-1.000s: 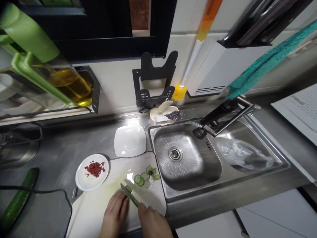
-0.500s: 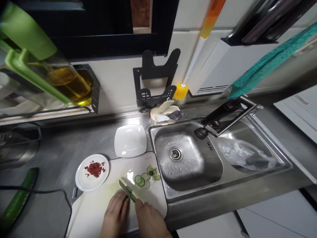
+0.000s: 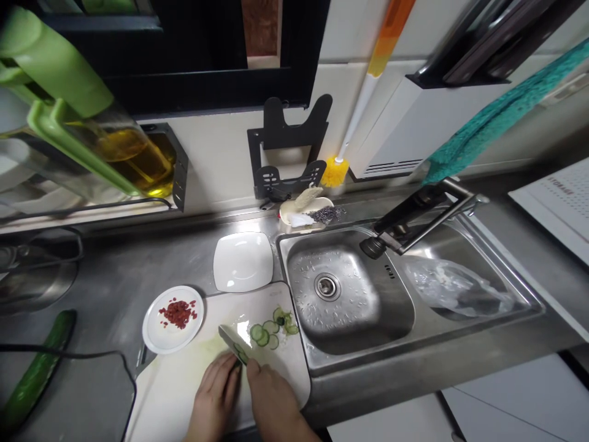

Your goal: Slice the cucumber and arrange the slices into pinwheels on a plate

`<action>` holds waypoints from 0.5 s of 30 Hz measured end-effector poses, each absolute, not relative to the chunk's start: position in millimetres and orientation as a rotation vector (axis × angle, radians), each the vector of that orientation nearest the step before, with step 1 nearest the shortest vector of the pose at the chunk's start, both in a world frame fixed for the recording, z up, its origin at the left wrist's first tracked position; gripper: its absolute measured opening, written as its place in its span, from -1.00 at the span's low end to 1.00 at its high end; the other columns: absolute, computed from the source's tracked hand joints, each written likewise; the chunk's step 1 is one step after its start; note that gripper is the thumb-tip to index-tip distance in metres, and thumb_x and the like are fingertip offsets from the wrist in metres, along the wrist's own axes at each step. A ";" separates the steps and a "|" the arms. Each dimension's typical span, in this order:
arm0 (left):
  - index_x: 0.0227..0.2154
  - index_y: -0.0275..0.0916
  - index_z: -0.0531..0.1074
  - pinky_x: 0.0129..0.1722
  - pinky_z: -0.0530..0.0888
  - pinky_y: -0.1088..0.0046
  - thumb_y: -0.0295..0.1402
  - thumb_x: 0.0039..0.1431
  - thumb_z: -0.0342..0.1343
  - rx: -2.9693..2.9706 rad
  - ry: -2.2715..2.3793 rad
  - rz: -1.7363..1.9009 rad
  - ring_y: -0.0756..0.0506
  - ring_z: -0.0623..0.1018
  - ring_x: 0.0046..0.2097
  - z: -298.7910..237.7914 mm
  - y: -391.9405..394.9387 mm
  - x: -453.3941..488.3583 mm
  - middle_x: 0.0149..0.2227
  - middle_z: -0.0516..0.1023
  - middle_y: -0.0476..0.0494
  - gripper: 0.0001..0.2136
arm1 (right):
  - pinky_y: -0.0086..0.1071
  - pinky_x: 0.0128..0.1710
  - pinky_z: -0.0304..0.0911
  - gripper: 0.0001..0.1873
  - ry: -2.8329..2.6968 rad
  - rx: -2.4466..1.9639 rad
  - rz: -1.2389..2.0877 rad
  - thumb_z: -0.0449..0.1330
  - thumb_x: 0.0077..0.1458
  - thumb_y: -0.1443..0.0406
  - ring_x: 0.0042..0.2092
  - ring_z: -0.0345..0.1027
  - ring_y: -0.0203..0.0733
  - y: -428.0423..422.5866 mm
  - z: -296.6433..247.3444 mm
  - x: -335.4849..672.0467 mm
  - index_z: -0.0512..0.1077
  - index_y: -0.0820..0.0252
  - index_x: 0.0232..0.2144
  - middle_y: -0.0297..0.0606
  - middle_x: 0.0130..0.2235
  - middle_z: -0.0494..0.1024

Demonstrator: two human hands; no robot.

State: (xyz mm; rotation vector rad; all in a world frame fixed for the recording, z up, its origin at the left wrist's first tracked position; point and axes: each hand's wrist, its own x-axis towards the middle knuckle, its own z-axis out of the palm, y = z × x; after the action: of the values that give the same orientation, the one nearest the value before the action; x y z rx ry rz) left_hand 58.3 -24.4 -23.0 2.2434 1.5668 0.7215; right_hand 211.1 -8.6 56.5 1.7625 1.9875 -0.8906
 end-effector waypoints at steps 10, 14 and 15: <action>-0.07 -0.25 0.39 0.00 0.49 0.32 -0.41 0.23 -0.07 2.201 1.556 0.692 -0.08 0.50 -0.02 -17.3 -23.3 58.8 -0.09 0.53 -0.19 -0.75 | -0.49 -0.35 0.23 -0.36 1.913 1.820 -0.924 -0.15 -0.03 0.64 -0.25 0.45 -0.19 -26.7 71.1 240.8 0.28 0.17 0.06 -0.15 -0.24 0.54; -0.08 -0.25 0.39 0.00 0.49 0.31 -0.41 0.23 -0.07 2.195 1.556 0.699 -0.08 0.51 -0.02 -15.4 -23.4 58.8 -0.08 0.53 -0.19 -0.75 | -0.44 -0.39 0.24 -0.35 1.894 1.783 -0.998 -0.16 -0.08 0.65 -0.27 0.47 -0.13 -33.5 84.3 248.1 0.29 0.15 0.01 -0.15 -0.24 0.53; -0.07 -0.25 0.39 0.00 0.49 0.31 -0.41 0.24 -0.07 2.197 1.555 0.694 -0.08 0.50 -0.02 -15.8 -23.6 58.6 -0.08 0.52 -0.19 -0.75 | -0.43 -0.41 0.24 -0.36 1.889 1.765 -1.018 -0.16 -0.09 0.65 -0.27 0.48 -0.11 -34.7 86.6 248.9 0.29 0.15 0.00 -0.15 -0.24 0.53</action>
State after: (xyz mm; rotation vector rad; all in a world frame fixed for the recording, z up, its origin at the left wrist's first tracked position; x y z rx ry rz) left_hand 58.6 -23.6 -15.8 2.1970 1.5547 0.6944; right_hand 248.9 -34.7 86.6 1.7651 1.8893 -1.0178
